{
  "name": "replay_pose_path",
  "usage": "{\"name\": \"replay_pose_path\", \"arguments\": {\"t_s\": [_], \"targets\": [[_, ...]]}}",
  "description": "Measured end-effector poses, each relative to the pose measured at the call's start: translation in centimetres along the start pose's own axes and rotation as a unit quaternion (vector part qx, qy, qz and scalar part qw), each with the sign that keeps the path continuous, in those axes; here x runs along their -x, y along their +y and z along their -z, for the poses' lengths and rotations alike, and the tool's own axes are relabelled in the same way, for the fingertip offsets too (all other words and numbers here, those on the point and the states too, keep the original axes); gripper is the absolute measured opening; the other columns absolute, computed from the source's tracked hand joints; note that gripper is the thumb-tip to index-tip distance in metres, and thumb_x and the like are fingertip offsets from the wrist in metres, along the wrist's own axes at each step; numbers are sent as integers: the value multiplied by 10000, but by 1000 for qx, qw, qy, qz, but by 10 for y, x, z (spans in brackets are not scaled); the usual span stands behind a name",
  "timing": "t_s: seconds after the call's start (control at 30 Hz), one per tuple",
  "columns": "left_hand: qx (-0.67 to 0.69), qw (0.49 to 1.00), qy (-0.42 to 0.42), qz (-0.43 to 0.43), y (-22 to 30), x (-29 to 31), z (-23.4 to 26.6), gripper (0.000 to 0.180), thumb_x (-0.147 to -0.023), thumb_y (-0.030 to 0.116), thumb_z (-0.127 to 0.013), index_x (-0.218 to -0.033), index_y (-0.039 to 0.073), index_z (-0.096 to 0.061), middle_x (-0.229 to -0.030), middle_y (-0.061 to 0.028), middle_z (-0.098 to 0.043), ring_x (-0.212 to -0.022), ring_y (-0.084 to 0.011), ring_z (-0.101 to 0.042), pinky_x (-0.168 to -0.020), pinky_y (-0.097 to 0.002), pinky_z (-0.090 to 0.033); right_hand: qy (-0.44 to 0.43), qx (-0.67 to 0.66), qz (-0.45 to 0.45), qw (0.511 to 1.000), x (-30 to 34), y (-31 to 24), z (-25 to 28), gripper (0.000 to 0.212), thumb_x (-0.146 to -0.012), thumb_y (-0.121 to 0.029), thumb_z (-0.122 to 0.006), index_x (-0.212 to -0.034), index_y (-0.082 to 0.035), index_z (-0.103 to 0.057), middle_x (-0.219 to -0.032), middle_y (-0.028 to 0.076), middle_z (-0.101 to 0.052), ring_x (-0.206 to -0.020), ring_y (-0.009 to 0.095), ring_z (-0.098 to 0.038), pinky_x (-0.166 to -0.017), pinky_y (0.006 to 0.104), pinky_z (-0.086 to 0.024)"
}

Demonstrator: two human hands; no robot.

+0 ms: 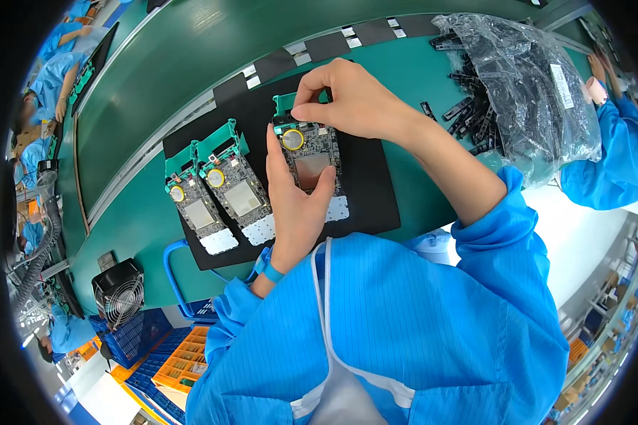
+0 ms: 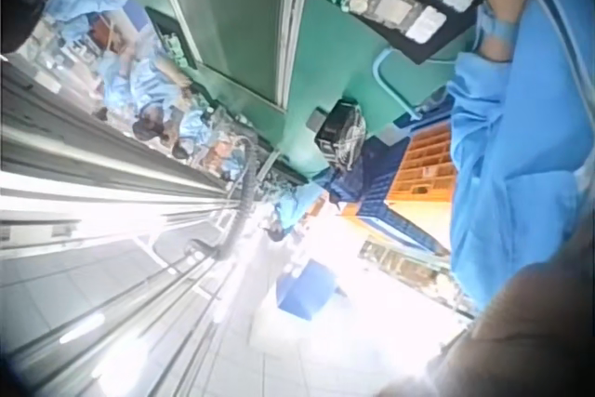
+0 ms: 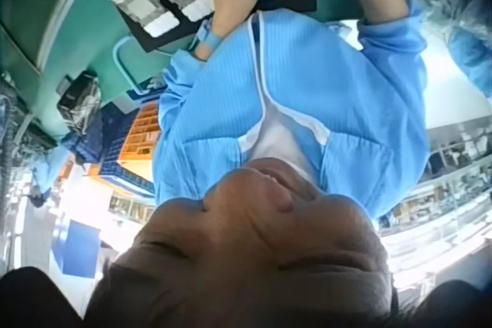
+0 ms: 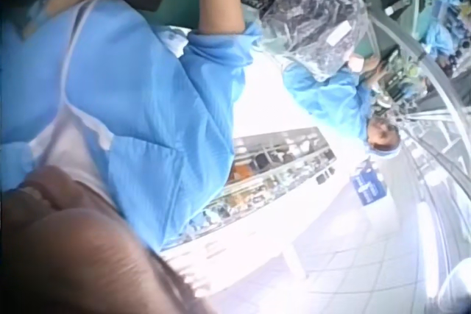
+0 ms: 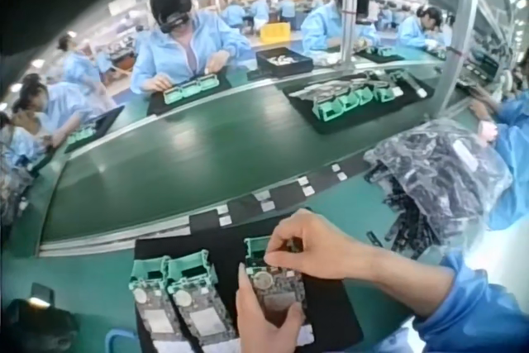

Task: Assembling electronic components onto printed circuit boards on an industrial assembly line.

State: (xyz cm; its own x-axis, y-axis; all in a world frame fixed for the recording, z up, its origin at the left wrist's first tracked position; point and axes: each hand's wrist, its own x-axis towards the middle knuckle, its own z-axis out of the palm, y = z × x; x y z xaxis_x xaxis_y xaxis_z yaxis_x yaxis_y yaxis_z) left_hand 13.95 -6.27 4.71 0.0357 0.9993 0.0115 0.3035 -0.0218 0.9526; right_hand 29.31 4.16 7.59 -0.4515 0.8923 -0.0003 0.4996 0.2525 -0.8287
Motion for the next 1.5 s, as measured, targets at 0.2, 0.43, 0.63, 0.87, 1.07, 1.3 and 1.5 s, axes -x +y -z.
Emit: {"name": "replay_pose_path", "arguments": {"t_s": [0.2,0.43,0.63,0.87,1.07,1.3,1.5], "targets": [[-19,999,15,-26,-4,-1,-1,915,-823,-4,-660,-1538,0,-89,-1253,-236,-425,-1021,-315,-611,-791,-347,-574,43,23,44,998,3,3,-8,142,-833,-210,-751,-841,-80,-695,-853,-13,-643,-960,170,-530,-659,296,-443],[-2,999,8,35,0,-1,0,917,-823,60,-708,-1539,9,-138,-1405,-238,-383,-1209,-293,-524,-942,-364,-502,87,-11,81,993,2,2,-13,141,-781,-128,-752,-797,-4,-687,-773,96,-643,-743,221,-612,-703,350,-484],[6,1000,6,-3,-1,-1,0,909,-831,-19,-648,-1542,6,-81,-1230,-220,-430,-1031,-318,-608,-781,-350,-580,100,39,58,993,9,0,-13,126,-796,-144,-748,-793,-37,-683,-824,55,-627,-881,212,-566,-829,357,-437],[23,1000,-5,5,-4,1,2,914,-831,-34,-645,-1540,1,-69,-1221,-220,-424,-1044,-326,-601,-788,-360,-583,32,-10,47,998,5,10,-9,138,-813,-155,-744,-856,-50,-664,-939,36,-619,-952,195,-545,-842,319,-428],[54,998,-5,14,-5,-2,2,906,-824,-24,-659,-1535,-5,-97,-1215,-228,-422,-1021,-330,-599,-765,-343,-578,14,-43,28,999,1,14,-5,279,-839,-194,-739,-1039,-41,-621,-1041,40,-617,-1006,166,-561,-903,295,-439],[-296,933,72,-191,-13,45,56,878,-759,74,-757,-1503,10,-295,-1493,-274,-236,-1338,-436,-322,-1090,-470,-332,274,147,-90,946,100,35,48,168,-822,-174,-738,-922,-39,-726,-904,95,-672,-881,239,-647,-773,346,-516],[-301,936,59,-173,-29,36,61,829,-762,48,-750,-1487,52,-347,-1545,-307,-124,-1443,-486,-162,-1124,-502,-290,314,384,-121,860,125,48,28,147,-771,-168,-756,-842,-45,-719,-832,75,-614,-820,281,-583,-704,399,-501]]}}
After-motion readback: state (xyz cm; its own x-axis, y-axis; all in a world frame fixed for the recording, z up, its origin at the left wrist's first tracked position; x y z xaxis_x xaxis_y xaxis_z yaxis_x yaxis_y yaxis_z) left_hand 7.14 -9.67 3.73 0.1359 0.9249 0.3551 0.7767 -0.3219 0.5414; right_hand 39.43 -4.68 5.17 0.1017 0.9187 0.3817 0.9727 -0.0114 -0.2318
